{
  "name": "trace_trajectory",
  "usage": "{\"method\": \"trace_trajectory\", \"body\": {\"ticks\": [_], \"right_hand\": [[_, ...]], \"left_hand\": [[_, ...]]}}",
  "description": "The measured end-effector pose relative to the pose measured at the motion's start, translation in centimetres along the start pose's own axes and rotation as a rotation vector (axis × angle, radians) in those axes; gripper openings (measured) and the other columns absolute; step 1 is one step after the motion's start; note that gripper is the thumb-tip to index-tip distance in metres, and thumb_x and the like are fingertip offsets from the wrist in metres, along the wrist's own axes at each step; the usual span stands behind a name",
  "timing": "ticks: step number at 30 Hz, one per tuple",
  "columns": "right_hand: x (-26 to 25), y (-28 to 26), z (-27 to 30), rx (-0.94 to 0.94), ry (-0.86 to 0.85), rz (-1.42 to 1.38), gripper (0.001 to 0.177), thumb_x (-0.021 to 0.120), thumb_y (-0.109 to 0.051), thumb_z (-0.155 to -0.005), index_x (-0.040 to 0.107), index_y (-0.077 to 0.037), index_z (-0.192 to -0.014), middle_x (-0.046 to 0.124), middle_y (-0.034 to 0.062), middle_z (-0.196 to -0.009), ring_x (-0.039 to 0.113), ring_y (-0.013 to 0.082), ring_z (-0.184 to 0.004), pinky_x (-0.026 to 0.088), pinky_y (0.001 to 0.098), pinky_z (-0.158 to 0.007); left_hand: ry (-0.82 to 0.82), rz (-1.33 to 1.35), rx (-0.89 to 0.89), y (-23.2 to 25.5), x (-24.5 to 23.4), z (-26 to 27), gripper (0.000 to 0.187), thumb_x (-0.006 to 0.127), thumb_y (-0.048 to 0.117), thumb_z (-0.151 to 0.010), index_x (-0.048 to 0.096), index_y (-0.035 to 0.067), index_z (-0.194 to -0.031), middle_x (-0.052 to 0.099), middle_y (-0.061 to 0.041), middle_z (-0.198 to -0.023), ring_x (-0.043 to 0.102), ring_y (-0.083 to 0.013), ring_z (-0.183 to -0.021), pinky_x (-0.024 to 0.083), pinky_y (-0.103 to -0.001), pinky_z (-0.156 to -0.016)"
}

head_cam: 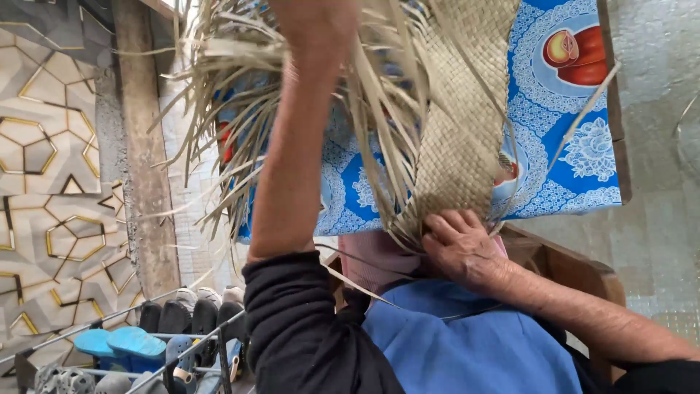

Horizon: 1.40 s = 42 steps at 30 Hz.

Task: Weaving dried plant strips into a basket or hat by hand.

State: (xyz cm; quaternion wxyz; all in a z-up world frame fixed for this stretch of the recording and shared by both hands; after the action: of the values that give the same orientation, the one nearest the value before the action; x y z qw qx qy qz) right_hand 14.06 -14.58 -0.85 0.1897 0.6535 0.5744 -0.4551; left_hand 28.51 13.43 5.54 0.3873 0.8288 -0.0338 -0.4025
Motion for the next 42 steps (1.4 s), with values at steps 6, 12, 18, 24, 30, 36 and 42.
{"method": "trace_trajectory", "body": {"ticks": [6, 12, 18, 24, 30, 36, 42], "right_hand": [[-1.2, -0.2, -0.9, 0.027, -0.018, -0.058, 0.014, 0.055, -0.027, -0.077, 0.053, -0.013, -0.076, 0.050, 0.0070, -0.083, 0.053, 0.0270, -0.078, 0.041, 0.0340, -0.063], [-4.2, -0.3, -2.5, 0.174, 0.056, -0.372, 0.051, 0.056, -0.045, -0.078, 0.047, 0.001, -0.097, 0.052, 0.0171, -0.097, 0.054, 0.0294, -0.084, 0.047, 0.0390, -0.077], [-2.7, 0.2, -1.1, 0.279, 0.147, -0.311, 0.021, 0.060, -0.025, -0.082, 0.057, -0.008, -0.070, 0.055, 0.0061, -0.081, 0.057, 0.0264, -0.072, 0.048, 0.0337, -0.067], [-2.7, 0.6, -1.5, 0.415, 0.119, -0.438, 0.021, 0.055, -0.019, -0.086, 0.057, -0.007, -0.070, 0.055, 0.0062, -0.079, 0.057, 0.0268, -0.074, 0.048, 0.0334, -0.067], [-3.1, 0.2, -1.2, 0.311, 0.112, -0.304, 0.022, 0.056, -0.016, -0.083, 0.050, -0.009, -0.063, 0.046, 0.0068, -0.073, 0.052, 0.0296, -0.068, 0.045, 0.0342, -0.061], [-1.8, 0.2, -0.9, 0.261, -0.037, -0.293, 0.024, 0.056, -0.024, -0.080, 0.049, -0.010, -0.061, 0.047, 0.0063, -0.070, 0.053, 0.0279, -0.068, 0.047, 0.0352, -0.057], [-4.2, 1.3, -3.3, 0.363, -0.029, -0.510, 0.018, 0.061, -0.023, -0.080, 0.057, -0.006, -0.084, 0.053, 0.0146, -0.076, 0.056, 0.0362, -0.071, 0.047, 0.0425, -0.057]], "left_hand": [[-0.013, -0.379, -0.057, -1.5, -3.9, -4.0, 0.080, 0.075, 0.041, -0.083, 0.026, 0.002, -0.132, 0.025, -0.029, -0.133, 0.027, -0.0562, -0.120, 0.033, -0.066, -0.091], [0.379, -0.583, 0.266, -1.7, -9.3, 6.5, 0.078, 0.083, 0.037, -0.087, 0.028, 0.019, -0.138, 0.015, -0.004, -0.147, 0.033, -0.0214, -0.138, 0.038, -0.048, -0.117], [-0.107, 0.317, 0.077, 3.7, -6.6, 22.3, 0.018, 0.053, 0.015, -0.087, 0.060, 0.001, -0.079, 0.054, -0.011, -0.079, 0.057, -0.0250, -0.075, 0.045, -0.033, -0.068], [-0.237, 0.269, -0.022, 1.7, -3.7, 23.4, 0.045, 0.049, 0.046, -0.086, 0.047, 0.010, -0.060, 0.043, -0.006, -0.073, 0.043, -0.0193, -0.074, 0.036, -0.033, -0.070], [-0.371, 0.892, -0.509, 0.7, -1.8, 23.1, 0.013, 0.069, 0.010, -0.073, 0.063, 0.000, -0.066, 0.061, -0.012, -0.057, 0.058, -0.0135, -0.059, 0.048, -0.028, -0.053], [-0.442, 0.728, -0.483, -1.2, -1.2, 23.4, 0.027, 0.073, 0.019, -0.073, 0.063, 0.000, -0.057, 0.058, -0.009, -0.050, 0.048, -0.0071, -0.054, 0.045, -0.026, -0.047], [-0.514, 0.695, -0.360, 7.6, -4.9, 18.3, 0.034, 0.074, 0.024, -0.068, 0.056, 0.006, -0.047, 0.044, -0.001, -0.041, 0.038, -0.0041, -0.051, 0.037, -0.024, -0.041]]}}
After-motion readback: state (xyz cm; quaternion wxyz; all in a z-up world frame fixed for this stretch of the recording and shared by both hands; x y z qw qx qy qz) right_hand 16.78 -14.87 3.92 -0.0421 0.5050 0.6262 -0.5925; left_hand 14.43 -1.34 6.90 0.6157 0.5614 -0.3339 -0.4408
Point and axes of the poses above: each hand's wrist, its own z-axis away from the middle knuckle, its own x-axis out of the palm, y = z × x, the point moved 4 cm from there along -z, towards the middle knuckle
